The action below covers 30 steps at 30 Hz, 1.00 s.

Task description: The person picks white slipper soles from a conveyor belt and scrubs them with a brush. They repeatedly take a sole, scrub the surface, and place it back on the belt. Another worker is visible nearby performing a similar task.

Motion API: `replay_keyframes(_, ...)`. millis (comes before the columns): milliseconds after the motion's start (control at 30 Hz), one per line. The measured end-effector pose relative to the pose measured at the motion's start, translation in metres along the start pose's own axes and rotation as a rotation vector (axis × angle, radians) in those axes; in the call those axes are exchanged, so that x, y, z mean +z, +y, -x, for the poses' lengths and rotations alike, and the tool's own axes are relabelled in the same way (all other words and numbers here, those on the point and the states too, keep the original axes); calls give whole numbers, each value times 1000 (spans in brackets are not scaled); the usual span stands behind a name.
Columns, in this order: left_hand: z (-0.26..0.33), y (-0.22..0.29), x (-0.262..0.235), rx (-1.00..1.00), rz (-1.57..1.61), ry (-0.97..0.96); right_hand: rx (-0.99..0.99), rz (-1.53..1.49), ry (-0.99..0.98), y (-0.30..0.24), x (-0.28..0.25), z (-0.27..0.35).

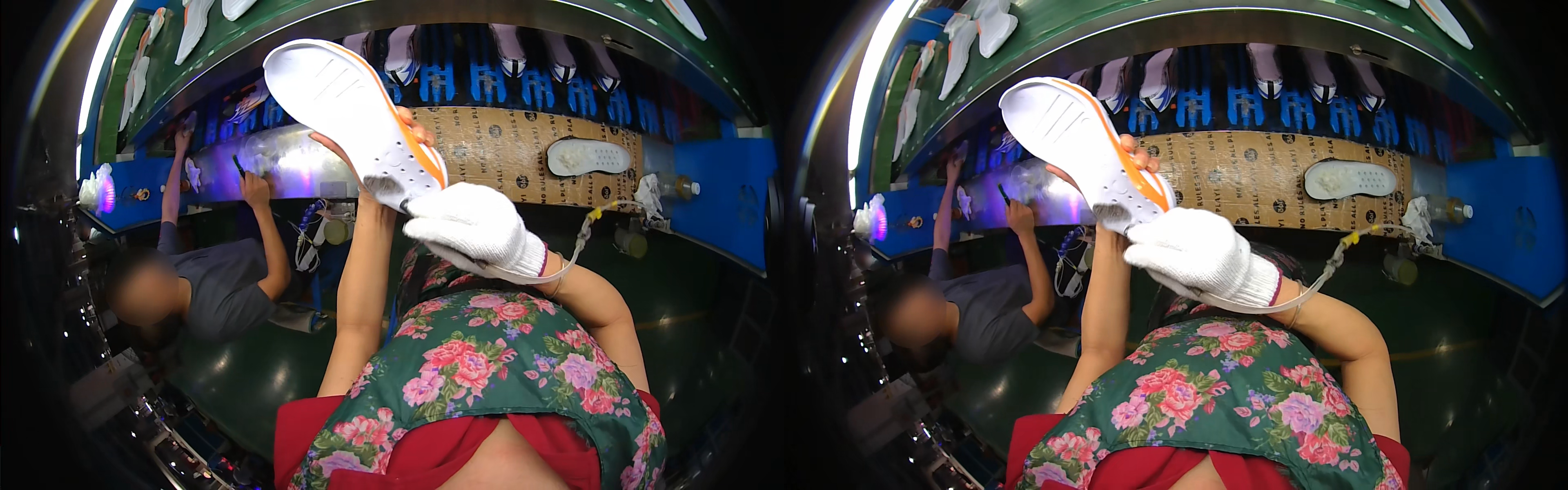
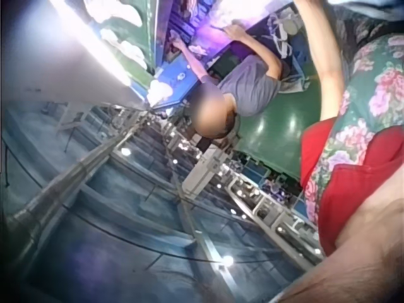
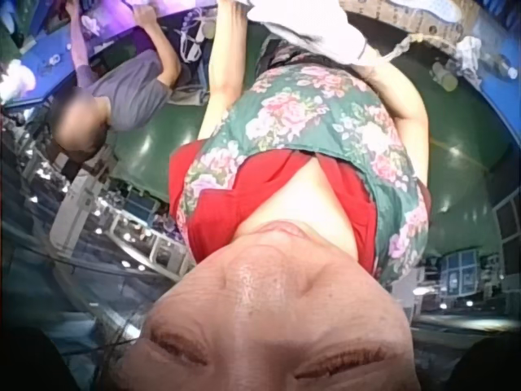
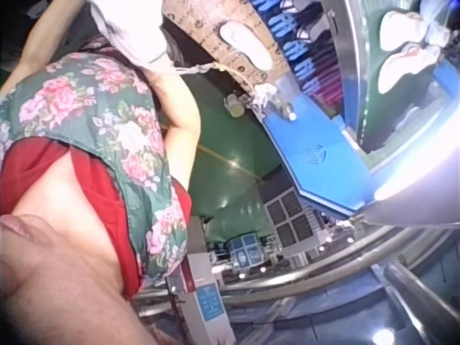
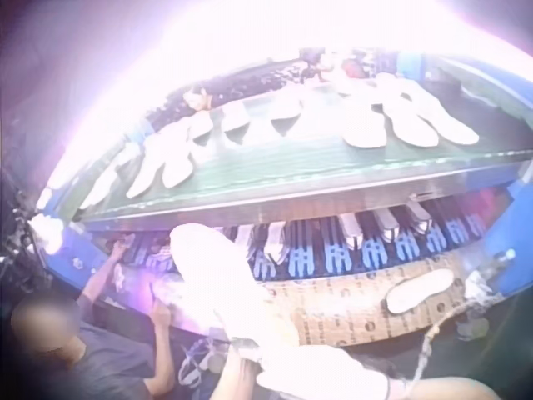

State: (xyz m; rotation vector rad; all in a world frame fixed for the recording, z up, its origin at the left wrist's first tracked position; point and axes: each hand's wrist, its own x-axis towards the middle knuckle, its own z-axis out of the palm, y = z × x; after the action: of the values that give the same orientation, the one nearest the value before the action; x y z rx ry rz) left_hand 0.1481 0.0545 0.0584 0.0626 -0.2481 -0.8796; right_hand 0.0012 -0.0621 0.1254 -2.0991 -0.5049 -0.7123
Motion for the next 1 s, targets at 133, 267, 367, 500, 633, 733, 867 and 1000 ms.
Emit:
replay_keyframes(133, 2, 10, -5, -31, 26, -16, 135, -271, -45, 6, -12, -5)
replay_keyframes(267, -7, 11, 0, -75, -86, -8, -9, 60, 17, 10, -1, 2)
replay_keyframes(367, -7, 20, -7, -95, -230, 25, 41, -194, -63, 0, -1, 5)
replay_keyframes(500, -11, 26, -9, -238, -238, 26, 104, -158, -21, 3, -12, -6)
replay_keyframes(633, -21, 27, -11, -368, -231, 19, 4, 53, -85, 8, -2, 11)
replay_keyframes(733, -25, 34, -17, -484, -310, 50, 105, -180, -105, 0, -4, 7)
replay_keyframes(867, -22, 38, -37, -490, -361, 242, 203, -253, -39, 2, -17, -2)
replay_keyframes(1000, -38, 42, -34, -582, -489, 137, -10, 76, -88, 13, -3, 13)
